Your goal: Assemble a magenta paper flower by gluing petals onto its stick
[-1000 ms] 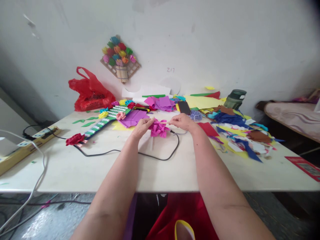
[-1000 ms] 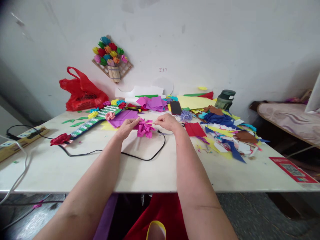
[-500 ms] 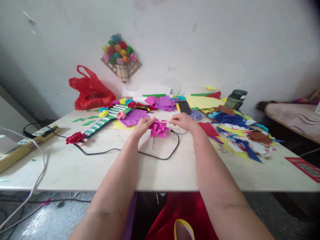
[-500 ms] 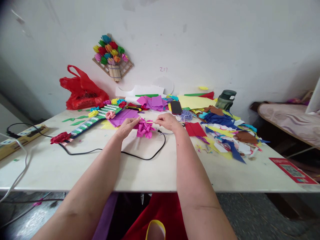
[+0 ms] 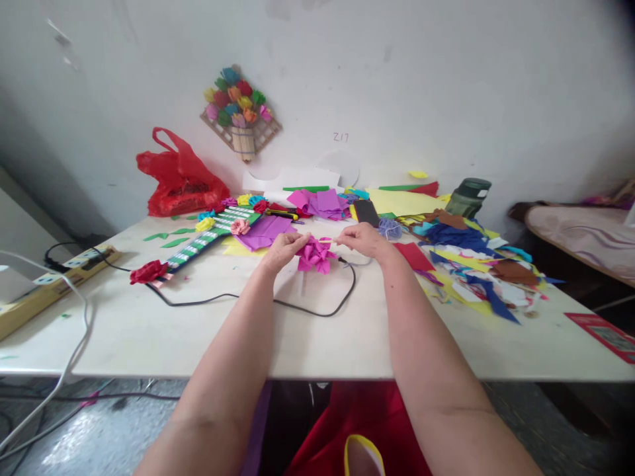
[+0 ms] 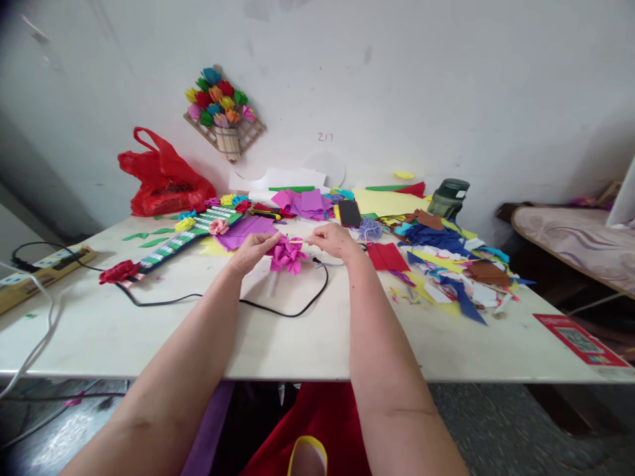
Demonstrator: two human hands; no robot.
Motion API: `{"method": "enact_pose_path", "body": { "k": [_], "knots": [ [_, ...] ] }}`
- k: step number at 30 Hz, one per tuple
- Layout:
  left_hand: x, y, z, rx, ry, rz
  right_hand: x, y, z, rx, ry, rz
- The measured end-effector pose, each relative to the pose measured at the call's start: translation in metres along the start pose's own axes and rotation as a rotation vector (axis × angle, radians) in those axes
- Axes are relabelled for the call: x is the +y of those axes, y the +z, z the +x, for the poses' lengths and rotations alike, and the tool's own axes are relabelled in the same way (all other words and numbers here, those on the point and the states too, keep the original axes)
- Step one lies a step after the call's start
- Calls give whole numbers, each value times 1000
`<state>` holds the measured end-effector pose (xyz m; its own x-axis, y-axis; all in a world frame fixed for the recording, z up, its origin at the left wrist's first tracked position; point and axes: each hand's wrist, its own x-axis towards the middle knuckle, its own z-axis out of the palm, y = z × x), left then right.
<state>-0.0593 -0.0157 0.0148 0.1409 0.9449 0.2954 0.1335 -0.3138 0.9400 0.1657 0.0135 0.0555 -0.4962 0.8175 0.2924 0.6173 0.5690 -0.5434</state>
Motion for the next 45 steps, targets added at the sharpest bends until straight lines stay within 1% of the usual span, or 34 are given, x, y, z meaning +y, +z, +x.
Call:
{"method": "enact_pose_path", "body": {
  "k": [9,19,26,33,40,45],
  "knots": [
    [-1,-2,1,-3,-19,11,3,1,-1,0,9,38],
    [-3,-3,2,-14,-37,-7,1,0,-2,-13,32,14],
    [-6,-3,2,-25,-60,-25,2,2,1,-21,11,44],
    [-10,-5,3,-23,-64,-31,2,2,1,-31,18,15],
    [-5,-3,2,6,-53,-31,-1,2,0,-53,26,18],
    [0,0,0,24,-70,0,3,2,-1,-29,22,35]
  ]
}}
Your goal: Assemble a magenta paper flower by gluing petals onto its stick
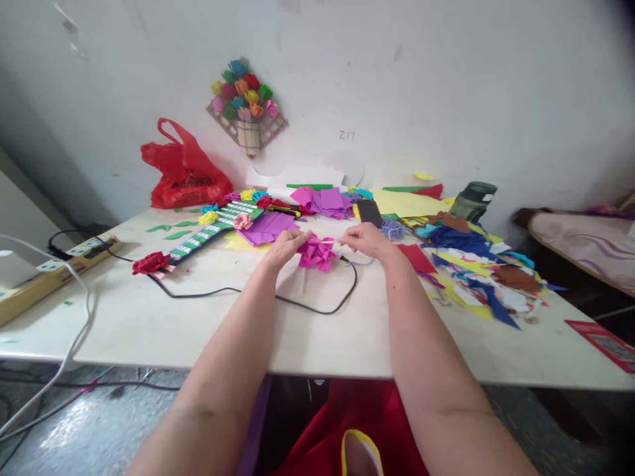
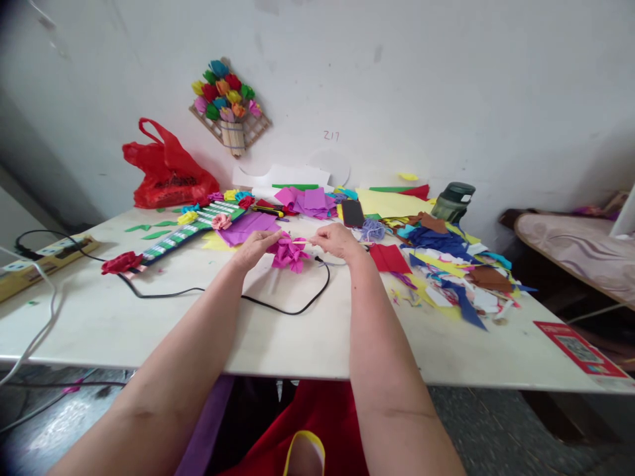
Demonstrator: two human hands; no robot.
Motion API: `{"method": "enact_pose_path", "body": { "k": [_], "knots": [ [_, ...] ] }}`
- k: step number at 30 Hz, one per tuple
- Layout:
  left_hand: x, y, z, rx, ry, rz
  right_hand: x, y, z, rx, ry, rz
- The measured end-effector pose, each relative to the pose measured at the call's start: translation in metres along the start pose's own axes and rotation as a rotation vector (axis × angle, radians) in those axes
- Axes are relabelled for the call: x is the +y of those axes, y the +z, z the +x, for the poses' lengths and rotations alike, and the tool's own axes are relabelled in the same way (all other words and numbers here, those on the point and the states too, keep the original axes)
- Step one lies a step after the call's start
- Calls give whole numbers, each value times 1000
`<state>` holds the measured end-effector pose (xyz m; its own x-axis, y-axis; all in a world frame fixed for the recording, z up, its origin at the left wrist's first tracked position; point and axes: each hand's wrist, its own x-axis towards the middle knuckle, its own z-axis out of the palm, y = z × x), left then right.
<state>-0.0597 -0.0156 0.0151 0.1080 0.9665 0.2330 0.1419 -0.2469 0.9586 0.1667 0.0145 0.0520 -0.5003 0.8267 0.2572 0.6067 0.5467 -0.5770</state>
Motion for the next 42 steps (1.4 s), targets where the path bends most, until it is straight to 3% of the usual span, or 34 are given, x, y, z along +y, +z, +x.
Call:
{"method": "enact_pose_path", "body": {
  "k": [23,35,42],
  "knots": [
    [-6,0,4,-39,-35,-112,-9,-5,-3,3,22,-124],
    [-8,2,6,-34,-47,-174,-9,-5,-1,43,22,-274],
    [-7,1,6,3,-56,-188,-10,-7,-4,101,-12,-235]
  ]
}}
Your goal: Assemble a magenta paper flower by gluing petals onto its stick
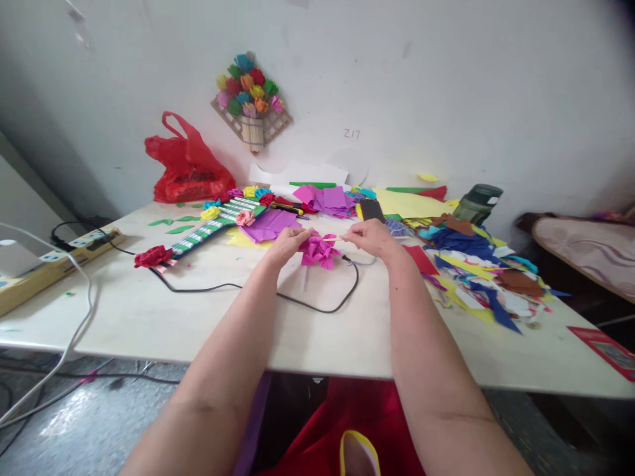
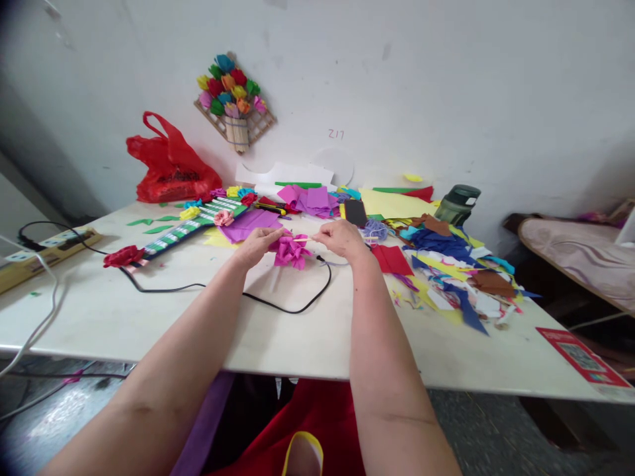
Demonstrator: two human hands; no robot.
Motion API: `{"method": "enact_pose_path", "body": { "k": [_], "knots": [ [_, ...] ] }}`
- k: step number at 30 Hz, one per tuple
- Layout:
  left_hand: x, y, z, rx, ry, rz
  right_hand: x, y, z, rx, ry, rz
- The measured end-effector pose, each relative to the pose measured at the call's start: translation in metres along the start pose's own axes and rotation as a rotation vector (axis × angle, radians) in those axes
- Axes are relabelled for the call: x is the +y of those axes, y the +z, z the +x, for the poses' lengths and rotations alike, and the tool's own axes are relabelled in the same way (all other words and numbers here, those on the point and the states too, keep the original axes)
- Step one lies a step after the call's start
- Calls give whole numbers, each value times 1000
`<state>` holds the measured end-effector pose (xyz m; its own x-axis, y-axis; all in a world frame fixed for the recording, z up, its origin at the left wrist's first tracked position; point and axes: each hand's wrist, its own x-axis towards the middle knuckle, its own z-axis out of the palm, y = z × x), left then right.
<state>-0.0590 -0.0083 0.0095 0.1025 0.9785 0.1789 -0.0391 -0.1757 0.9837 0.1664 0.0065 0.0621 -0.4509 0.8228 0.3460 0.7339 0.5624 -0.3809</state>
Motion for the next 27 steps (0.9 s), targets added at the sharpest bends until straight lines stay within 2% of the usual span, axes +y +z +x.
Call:
{"method": "enact_pose_path", "body": {
  "k": [7,18,24,27],
  "knots": [
    [-3,-3,2,-16,0,-10,-1,-2,-3,30,36,13],
    [-3,-4,1,-18,-2,-20,3,3,0,65,-8,-3],
    [-6,-7,6,112,47,-158,9,-1,0,135,107,-5],
    [-8,-9,9,147,53,-229,15,0,3,228,180,45]
  ]
}}
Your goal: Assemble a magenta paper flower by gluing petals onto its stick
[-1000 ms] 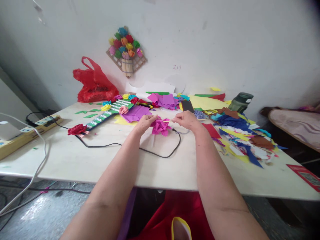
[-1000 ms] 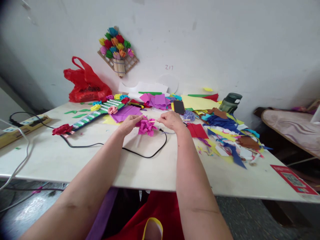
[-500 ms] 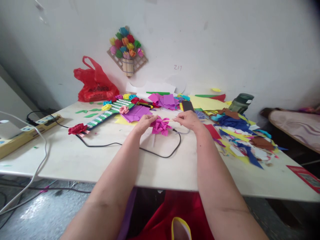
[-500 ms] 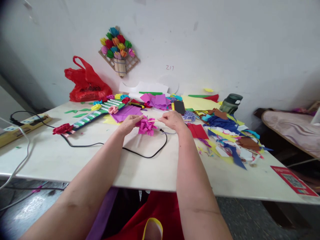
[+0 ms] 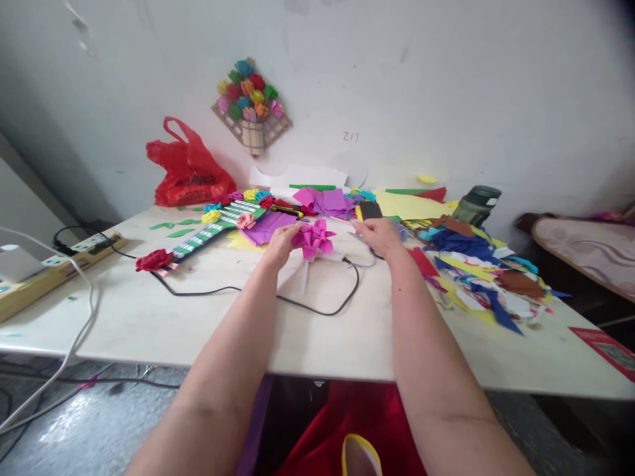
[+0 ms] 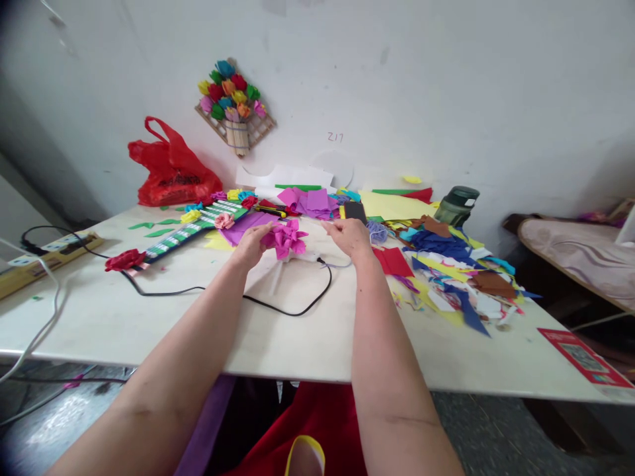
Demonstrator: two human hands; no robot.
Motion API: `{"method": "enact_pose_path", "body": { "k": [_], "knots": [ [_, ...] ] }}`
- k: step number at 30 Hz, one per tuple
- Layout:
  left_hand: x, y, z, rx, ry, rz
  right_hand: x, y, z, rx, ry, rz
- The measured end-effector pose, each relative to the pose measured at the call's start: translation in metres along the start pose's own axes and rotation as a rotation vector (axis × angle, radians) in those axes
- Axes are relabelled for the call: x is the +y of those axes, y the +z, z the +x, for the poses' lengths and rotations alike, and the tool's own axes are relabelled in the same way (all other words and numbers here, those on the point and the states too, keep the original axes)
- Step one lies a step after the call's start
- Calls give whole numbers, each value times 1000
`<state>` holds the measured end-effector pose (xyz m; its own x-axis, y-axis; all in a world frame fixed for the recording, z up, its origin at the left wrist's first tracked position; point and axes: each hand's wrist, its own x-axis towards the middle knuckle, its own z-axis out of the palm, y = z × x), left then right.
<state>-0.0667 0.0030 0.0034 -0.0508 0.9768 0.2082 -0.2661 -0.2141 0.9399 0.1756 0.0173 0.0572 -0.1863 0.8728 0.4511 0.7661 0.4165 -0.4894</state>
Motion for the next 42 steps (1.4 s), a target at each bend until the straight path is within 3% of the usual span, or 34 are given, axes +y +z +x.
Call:
{"method": "enact_pose_path", "body": {
  "k": [4,8,14,21,27,34,42],
  "knots": [
    [1,3,1,25,4,-101,6,10,4,23,73,163],
    [5,10,-1,69,-42,-205,1,18,4,-45,115,364],
    [8,16,-3,25,-81,-240,-13,28,2,-143,232,623],
    [7,19,-6,-67,-115,-191,-17,45,4,-57,289,650],
    [8,20,-8,-66,-124,-194,-16,45,4,-33,283,664],
    [7,12,-7,-76,-111,-185,-17,42,2,-101,181,712],
    [6,13,-7,-46,-208,-195,-17,42,-1,-244,16,669]
  ]
}}
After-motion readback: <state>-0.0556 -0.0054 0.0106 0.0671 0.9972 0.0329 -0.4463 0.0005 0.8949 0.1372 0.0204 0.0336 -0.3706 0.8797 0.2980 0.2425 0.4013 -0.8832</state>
